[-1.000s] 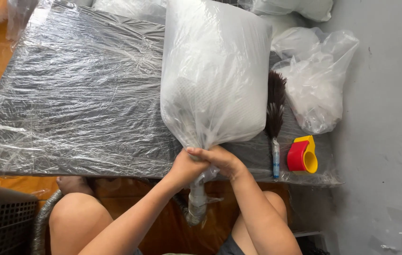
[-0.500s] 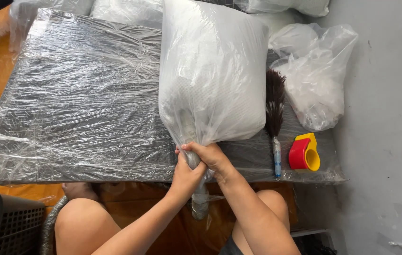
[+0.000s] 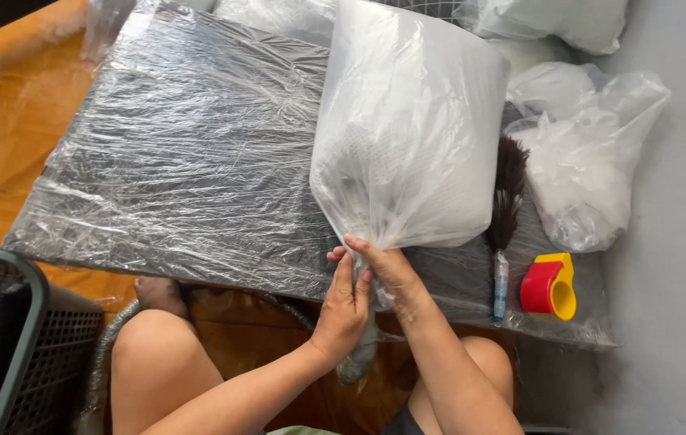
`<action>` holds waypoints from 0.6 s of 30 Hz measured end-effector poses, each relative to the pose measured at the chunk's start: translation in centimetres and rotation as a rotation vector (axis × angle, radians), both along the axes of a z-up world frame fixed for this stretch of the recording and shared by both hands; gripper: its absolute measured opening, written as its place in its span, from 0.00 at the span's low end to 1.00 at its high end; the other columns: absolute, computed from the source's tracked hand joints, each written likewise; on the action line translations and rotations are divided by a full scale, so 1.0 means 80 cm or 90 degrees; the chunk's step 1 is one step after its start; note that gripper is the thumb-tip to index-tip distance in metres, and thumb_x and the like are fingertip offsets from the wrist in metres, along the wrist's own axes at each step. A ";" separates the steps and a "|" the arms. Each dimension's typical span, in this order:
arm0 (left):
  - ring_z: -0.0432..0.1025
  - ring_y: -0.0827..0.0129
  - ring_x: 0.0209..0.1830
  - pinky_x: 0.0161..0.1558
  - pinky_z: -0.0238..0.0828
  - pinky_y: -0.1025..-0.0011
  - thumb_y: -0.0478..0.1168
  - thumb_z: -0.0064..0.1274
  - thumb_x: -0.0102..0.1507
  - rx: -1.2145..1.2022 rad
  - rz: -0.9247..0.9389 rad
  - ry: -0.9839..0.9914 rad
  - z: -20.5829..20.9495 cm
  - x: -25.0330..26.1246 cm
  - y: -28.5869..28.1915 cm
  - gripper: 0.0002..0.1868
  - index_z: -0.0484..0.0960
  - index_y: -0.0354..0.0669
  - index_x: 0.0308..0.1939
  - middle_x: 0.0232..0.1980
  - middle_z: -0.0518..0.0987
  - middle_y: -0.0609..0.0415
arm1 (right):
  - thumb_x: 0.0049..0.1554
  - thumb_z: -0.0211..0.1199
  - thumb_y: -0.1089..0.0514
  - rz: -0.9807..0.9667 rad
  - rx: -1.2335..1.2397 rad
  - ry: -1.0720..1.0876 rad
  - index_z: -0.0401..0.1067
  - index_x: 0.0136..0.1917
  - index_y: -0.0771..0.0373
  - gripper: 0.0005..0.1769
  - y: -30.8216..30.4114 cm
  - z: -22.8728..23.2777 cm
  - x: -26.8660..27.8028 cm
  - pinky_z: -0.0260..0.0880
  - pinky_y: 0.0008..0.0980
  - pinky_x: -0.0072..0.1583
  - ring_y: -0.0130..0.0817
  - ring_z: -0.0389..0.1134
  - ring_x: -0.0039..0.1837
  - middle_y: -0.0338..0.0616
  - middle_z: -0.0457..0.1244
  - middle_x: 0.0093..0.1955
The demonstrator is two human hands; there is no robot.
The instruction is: The person is placing a pillow into a plastic bag and using a vacuum cleaner hose to remove the air, then smoothing the bag to compress it.
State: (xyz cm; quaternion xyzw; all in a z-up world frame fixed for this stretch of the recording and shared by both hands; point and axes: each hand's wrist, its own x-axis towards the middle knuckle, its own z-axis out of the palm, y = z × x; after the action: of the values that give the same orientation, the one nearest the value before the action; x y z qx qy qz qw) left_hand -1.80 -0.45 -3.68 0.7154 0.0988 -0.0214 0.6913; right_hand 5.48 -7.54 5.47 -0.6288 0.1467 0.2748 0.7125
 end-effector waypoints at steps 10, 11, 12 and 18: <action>0.75 0.40 0.59 0.53 0.76 0.51 0.50 0.52 0.69 0.079 0.030 -0.101 0.050 0.005 0.013 0.21 0.67 0.44 0.60 0.57 0.80 0.36 | 0.49 0.71 0.55 0.010 -0.132 -0.105 0.82 0.54 0.66 0.20 -0.004 -0.005 -0.005 0.72 0.35 0.57 0.31 0.71 0.51 0.47 0.73 0.50; 0.75 0.42 0.60 0.54 0.76 0.51 0.51 0.54 0.67 0.064 0.031 -0.083 0.059 0.006 0.016 0.23 0.66 0.46 0.60 0.59 0.80 0.37 | 0.48 0.73 0.54 -0.012 -0.139 -0.111 0.81 0.56 0.65 0.23 -0.001 -0.005 -0.006 0.71 0.38 0.59 0.31 0.70 0.52 0.45 0.72 0.52; 0.75 0.42 0.60 0.54 0.76 0.51 0.51 0.54 0.67 0.066 0.043 -0.080 0.069 0.005 0.022 0.23 0.66 0.46 0.60 0.59 0.80 0.37 | 0.48 0.73 0.54 0.000 -0.137 -0.110 0.81 0.56 0.65 0.23 0.000 -0.004 -0.004 0.71 0.38 0.59 0.31 0.70 0.52 0.45 0.72 0.52; 0.75 0.44 0.61 0.57 0.73 0.48 0.65 0.47 0.63 0.174 -0.136 0.079 0.101 -0.003 0.048 0.35 0.61 0.44 0.61 0.60 0.79 0.38 | 0.49 0.72 0.57 -0.057 -0.131 -0.097 0.81 0.47 0.65 0.13 -0.029 -0.069 0.020 0.76 0.38 0.43 0.33 0.73 0.40 0.46 0.72 0.40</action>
State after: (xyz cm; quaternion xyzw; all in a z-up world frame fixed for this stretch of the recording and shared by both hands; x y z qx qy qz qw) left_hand -2.00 3.38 4.41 0.8066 0.0669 -0.1249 0.5738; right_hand 7.06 -9.85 -0.06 -0.7104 0.1472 0.1778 0.6649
